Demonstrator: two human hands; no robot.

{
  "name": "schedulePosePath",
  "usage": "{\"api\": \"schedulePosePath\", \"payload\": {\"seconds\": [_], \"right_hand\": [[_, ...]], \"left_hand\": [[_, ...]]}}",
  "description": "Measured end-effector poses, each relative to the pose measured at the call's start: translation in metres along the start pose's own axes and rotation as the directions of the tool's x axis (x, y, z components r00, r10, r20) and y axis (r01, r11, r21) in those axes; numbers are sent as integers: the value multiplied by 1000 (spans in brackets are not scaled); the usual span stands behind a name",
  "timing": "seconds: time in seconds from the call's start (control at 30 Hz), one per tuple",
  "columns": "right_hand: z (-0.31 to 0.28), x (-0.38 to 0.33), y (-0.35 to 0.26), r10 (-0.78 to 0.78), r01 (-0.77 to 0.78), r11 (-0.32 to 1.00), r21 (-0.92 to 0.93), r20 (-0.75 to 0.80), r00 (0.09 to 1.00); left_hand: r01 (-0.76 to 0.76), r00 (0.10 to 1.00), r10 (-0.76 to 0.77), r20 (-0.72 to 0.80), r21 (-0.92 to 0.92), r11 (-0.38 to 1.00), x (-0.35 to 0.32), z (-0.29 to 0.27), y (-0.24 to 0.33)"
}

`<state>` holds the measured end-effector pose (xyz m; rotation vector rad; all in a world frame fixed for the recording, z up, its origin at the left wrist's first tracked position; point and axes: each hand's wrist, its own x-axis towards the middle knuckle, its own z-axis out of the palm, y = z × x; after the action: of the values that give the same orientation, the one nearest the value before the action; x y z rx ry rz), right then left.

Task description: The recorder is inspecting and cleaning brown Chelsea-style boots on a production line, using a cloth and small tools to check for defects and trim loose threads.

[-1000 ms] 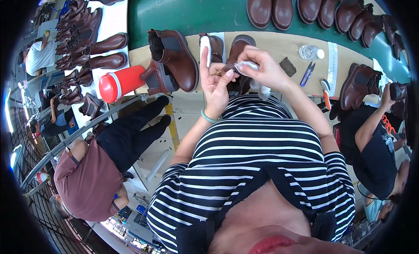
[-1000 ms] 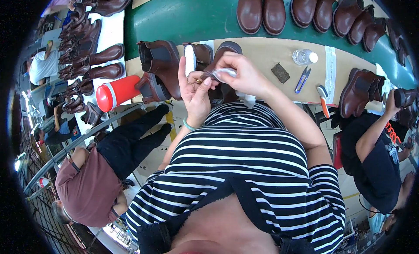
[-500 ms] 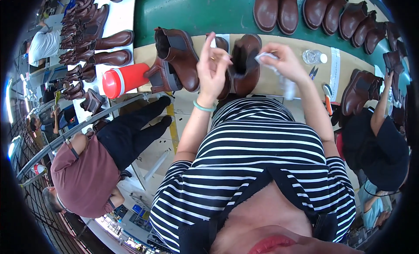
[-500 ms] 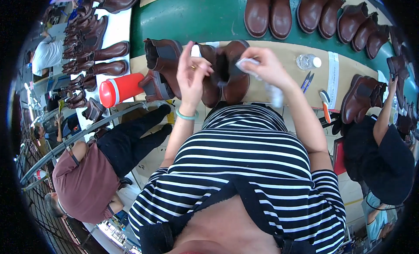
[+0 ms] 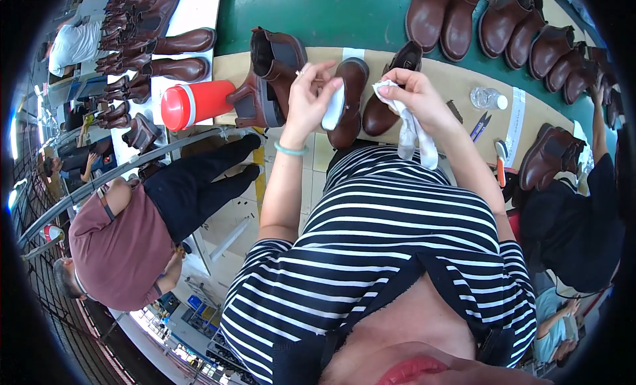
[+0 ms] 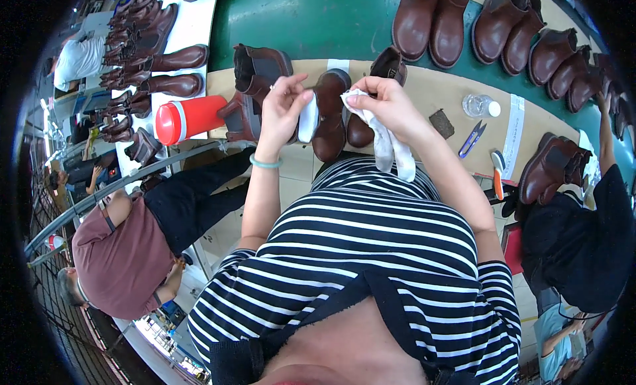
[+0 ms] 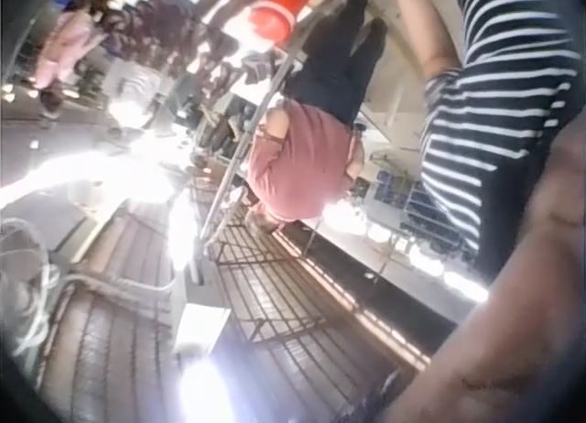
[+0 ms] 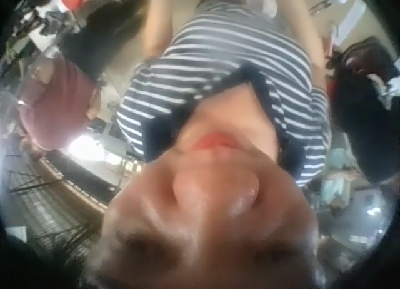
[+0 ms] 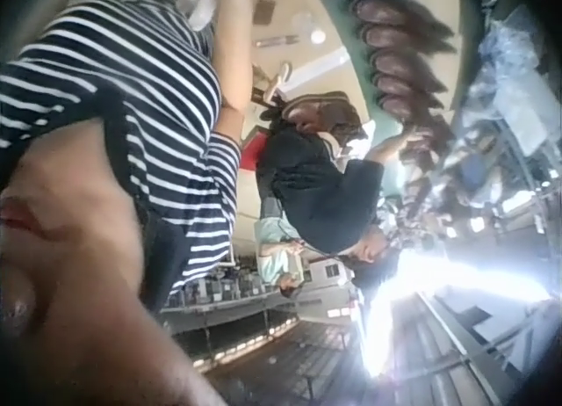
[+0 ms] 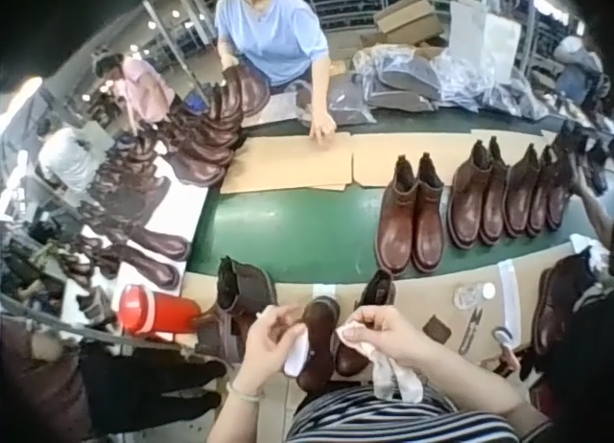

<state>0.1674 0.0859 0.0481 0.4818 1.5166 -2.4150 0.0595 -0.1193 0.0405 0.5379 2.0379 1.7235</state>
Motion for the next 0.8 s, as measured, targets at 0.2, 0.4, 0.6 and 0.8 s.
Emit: {"api": "schedulePosePath", "payload": {"seconds": [0.2, 0.4, 0.6, 0.8], "right_hand": [[17, 21, 7, 32, -26, 999, -43, 146, 989], [33, 40, 6, -40, 101, 964, -245, 241, 970], [-21, 1, 6, -21, 122, 906, -406, 244, 969], [-89, -73, 17, 191, -226, 922, -314, -139, 972]], "left_hand": [[-20, 998, 22, 61, -34, 999, -45, 6, 12], [-88, 996, 89, 5, -101, 991, -43, 10, 11], [-114, 993, 114, -18, 7, 993, -12, 8, -18], [-193, 980, 155, 124, 406, 893, 5, 16, -43]]}}
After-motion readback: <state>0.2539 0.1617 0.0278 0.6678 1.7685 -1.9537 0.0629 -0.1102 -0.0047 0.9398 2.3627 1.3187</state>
